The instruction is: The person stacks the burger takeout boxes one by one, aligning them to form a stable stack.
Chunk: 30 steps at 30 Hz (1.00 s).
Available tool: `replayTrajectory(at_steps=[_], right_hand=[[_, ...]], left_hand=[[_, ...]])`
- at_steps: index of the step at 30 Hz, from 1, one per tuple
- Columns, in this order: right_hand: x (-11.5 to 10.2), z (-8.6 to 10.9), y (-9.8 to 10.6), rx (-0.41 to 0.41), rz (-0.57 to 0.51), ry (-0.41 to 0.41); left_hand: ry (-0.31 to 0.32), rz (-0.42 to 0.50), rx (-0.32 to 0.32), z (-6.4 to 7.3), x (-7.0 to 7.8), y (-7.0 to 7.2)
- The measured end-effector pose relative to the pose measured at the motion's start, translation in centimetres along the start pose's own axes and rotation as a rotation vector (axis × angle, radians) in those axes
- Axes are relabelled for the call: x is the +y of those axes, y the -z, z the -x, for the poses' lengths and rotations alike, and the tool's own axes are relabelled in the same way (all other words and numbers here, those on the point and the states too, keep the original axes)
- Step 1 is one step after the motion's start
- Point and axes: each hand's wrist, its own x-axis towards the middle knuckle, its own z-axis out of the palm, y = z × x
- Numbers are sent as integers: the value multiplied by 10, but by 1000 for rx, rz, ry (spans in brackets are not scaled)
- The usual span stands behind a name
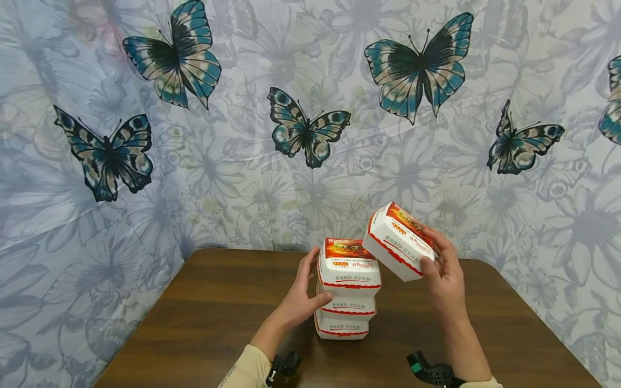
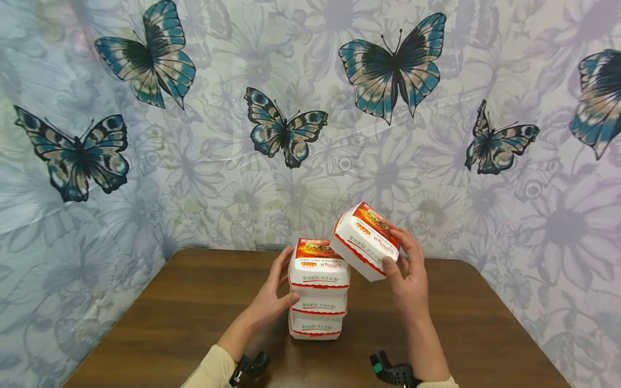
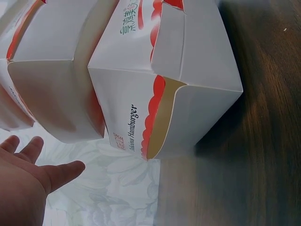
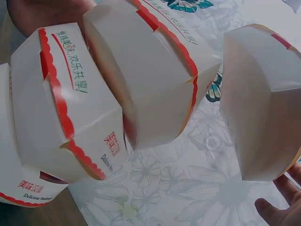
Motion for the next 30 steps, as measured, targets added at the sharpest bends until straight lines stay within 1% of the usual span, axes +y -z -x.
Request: replayTrajectory(at_steps=[2, 7, 13, 15, 18, 23, 27, 30], right_hand=[[-1, -1, 0, -11, -10, -15], [-5, -8, -3, -51, 7, -93], [-4, -22, -12, -132, 2, -128], [-4, -26, -15, -164, 16, -145], [-4, -29, -19, -183, 48, -174], [-5, -37, -23, -232, 95, -188], [-3, -43, -26, -289, 132, -184], [0, -45, -27, -312, 154, -178]], left_hand=[[0, 1, -3, 0, -1, -1], [4, -4, -2, 1, -2, -1], [0, -16, 12, 2, -2, 2], [0, -16, 14, 2, -2, 2], [3, -12, 6, 3, 0, 2], [4, -3, 5, 2, 1, 2], [-6, 2, 12, 0, 2, 3], [-21, 4, 8, -1, 2, 3]])
